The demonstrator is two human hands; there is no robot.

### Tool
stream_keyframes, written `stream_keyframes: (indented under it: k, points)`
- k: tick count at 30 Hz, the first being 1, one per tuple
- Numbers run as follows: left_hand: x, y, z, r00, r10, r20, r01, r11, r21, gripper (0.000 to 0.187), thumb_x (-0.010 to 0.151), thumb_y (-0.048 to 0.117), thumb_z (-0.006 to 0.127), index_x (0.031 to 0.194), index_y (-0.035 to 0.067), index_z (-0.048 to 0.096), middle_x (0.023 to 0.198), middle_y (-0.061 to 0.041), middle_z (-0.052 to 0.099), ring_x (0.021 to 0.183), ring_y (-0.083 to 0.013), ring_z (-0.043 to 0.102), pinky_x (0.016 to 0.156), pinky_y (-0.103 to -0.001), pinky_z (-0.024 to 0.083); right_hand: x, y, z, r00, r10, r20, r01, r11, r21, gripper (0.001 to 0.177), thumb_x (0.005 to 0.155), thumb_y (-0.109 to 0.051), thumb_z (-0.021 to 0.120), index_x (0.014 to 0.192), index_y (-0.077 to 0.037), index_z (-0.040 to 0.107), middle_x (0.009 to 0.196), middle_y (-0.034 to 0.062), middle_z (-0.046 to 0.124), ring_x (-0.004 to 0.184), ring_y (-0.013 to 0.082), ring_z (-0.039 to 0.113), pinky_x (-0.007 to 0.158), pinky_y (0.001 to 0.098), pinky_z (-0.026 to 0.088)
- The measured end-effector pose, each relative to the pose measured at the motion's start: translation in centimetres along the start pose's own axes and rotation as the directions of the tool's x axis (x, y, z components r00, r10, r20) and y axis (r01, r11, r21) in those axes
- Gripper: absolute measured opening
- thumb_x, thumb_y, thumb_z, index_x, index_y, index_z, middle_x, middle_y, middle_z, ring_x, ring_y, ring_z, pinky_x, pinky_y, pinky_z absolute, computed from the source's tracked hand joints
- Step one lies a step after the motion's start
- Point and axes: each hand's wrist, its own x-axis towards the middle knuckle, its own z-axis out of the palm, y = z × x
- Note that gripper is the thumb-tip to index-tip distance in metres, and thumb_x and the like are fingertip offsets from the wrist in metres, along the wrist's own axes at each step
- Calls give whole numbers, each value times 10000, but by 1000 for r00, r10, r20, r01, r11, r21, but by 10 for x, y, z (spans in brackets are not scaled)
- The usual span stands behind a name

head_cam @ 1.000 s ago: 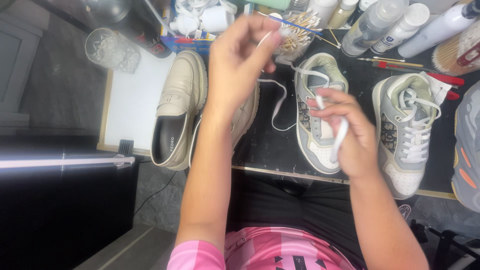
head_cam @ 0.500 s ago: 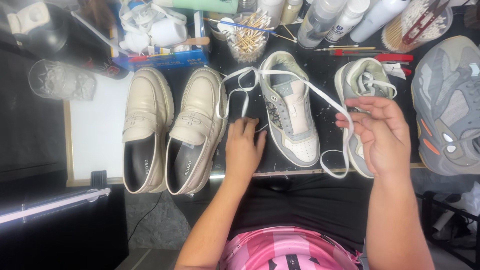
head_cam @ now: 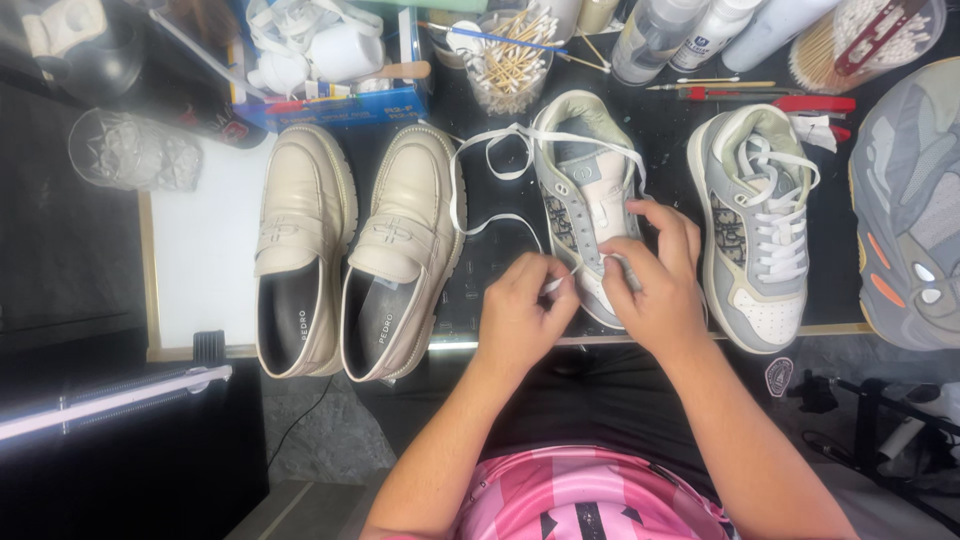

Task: The person laces a pair of white and grey sneakers by threading white laces through the eyelets and tying them into a knot. The task is performed on a workbench with other shoes and tools visible in the background.

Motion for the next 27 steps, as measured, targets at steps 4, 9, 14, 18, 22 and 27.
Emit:
stream_keyframes:
  k: [4,9,14,18,22,27]
  points:
    - [7,0,7,1000,-1,-23,1,999,37,108,878,93,719,923,37,639,879,-98,685,719,-244,717,617,-334,564,-8,4,11,999,52,-16,-51,995,89,177,900,-17,684,1069,-62,707,1500,185,490,1351,380,443,1161,487,380]
    - [4,2,16,999,19,-31,-15,994,107,116,866,106,725,898,53,627,862,-87,681,735,-254,720,641,-347,574,-14,10,17,996,84,-27,-79,987,143,124,945,-39,671,1056,-76,712,1519,184,479,1361,368,416,1151,477,375]
    - [3,4,20,999,-36,-6,36,996,77,132,878,107,733,937,45,633,854,-96,668,658,-242,689,601,-357,557,-16,12,19,993,116,-10,-112,974,199,84,981,-74,683,1051,-78,730,1532,178,466,1358,355,421,1167,464,374]
    - [5,5,16,1000,12,-26,-9,993,117,115,877,85,719,942,53,630,869,-89,653,736,-258,690,666,-373,559,-17,9,26,989,145,-26,-134,958,253,81,991,-73,674,1051,-75,728,1546,180,434,1354,341,422,1184,454,375]
    - [12,8,9,998,66,-16,-62,980,186,162,880,80,710,1026,65,641,923,-96,643,825,-297,678,730,-406,552,-17,10,28,989,143,-27,-132,959,250,83,993,-59,668,1055,-69,723,1543,188,433,1351,339,433,1181,451,380]
    - [31,10,-11,964,151,220,-191,966,176,371,874,54,684,1239,113,656,935,-106,643,844,-324,675,720,-439,545,-18,12,28,990,140,-5,-134,955,265,86,982,-33,668,1061,-62,686,1533,192,414,1361,344,439,1169,442,401]
